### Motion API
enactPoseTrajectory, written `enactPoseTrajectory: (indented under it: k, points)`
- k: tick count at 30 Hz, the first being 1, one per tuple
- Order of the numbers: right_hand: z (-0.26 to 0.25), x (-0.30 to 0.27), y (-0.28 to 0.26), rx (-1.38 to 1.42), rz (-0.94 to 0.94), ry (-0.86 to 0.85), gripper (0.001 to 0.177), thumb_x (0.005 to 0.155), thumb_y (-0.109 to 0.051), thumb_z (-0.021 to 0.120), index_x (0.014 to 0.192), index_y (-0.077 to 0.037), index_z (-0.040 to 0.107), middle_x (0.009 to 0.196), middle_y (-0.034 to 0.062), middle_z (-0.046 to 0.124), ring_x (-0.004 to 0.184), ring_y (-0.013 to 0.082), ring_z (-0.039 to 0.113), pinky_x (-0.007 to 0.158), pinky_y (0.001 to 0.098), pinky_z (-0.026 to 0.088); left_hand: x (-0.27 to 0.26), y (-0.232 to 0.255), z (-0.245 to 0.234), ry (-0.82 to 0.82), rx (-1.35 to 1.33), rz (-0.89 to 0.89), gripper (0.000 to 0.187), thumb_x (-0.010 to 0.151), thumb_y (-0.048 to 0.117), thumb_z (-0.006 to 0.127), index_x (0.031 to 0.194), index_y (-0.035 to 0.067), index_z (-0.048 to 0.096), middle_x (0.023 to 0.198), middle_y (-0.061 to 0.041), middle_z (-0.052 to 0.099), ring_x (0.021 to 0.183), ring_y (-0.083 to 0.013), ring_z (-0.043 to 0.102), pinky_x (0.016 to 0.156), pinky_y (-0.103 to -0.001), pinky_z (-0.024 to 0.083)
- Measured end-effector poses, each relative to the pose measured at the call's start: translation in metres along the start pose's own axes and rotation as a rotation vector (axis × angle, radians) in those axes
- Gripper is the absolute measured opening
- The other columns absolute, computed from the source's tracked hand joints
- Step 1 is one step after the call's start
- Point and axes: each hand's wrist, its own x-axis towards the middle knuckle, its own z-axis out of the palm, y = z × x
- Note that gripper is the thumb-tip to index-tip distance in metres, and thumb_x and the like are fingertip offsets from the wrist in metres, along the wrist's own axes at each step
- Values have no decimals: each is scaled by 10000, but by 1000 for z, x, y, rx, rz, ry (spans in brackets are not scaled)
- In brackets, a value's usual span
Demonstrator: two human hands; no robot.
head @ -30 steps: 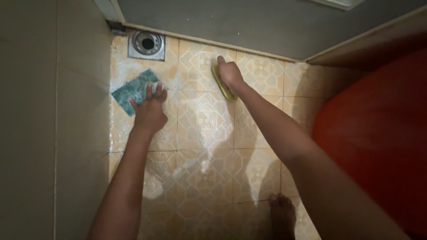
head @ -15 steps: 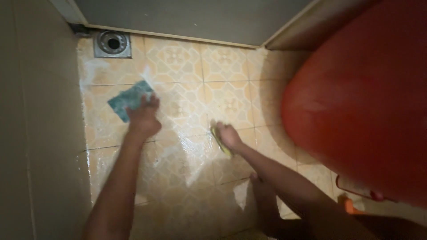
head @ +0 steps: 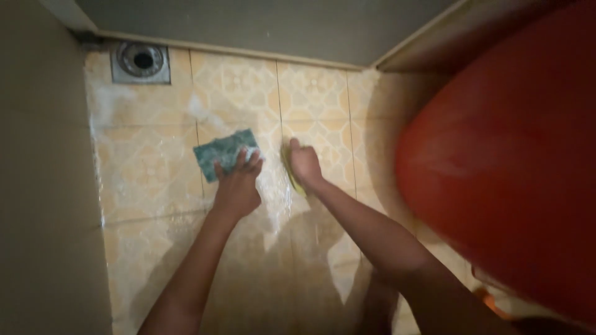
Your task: Scrubbing a tiled bathroom floor with a sponge and detergent.
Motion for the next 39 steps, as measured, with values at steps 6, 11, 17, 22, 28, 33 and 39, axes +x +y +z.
enactPoseTrajectory:
  k: [6,11,17,22,28,33,39]
  points:
    - [-7,81,-75,90,-126,22,711,1016,-545,401,820,76,688,736,243,702,737,331,699,782,474,527,65,-3,-7,19,26,12,781,790,42,607,1539,192,443,1678,12,288,1587,-251,153,1156,-801,80]
    - [-3,87,-62,63,-153,-22,763,1006,-569,392,889,111,718,862,315,711,884,415,702,865,496,515,100,24,-39,-165,73,-101,825,794,134,654,1558,264,370,1706,85,151,1588,-212,87,1204,-729,93]
    - [1,38,-34,49,-87,-114,763,977,-580,403,984,117,713,1002,367,702,1041,490,686,972,510,492,87,43,-23,-148,59,-242,823,837,167,634,1594,272,331,1734,58,99,1602,-217,82,1212,-721,127]
    - [9,13,7,38,-88,-98,794,978,-603,406,1028,127,717,1058,394,681,1108,504,649,1023,499,465,68,51,-9,-214,69,-272,895,843,156,625,1632,279,221,1739,50,86,1607,-215,63,1219,-705,154]
    - [4,-19,11,175,17,-78,755,967,-569,425,1100,132,676,1102,367,678,1116,466,666,1006,483,476,28,47,6,-232,104,-240,837,877,116,539,1635,291,230,1733,25,120,1613,-206,41,1244,-665,146]
    - [11,-24,26,205,-10,-53,759,979,-566,405,1008,130,706,1006,365,713,1007,455,715,940,492,505,41,27,16,-272,193,-189,842,895,266,594,1638,265,199,1730,-87,123,1565,-318,224,1205,-637,302]
    - [-1,-42,17,324,66,-33,728,975,-558,420,742,71,702,646,230,667,636,352,668,735,469,534,42,41,-11,-408,307,-158,785,950,247,533,1646,265,170,1732,-78,117,1574,-317,226,1188,-720,256]
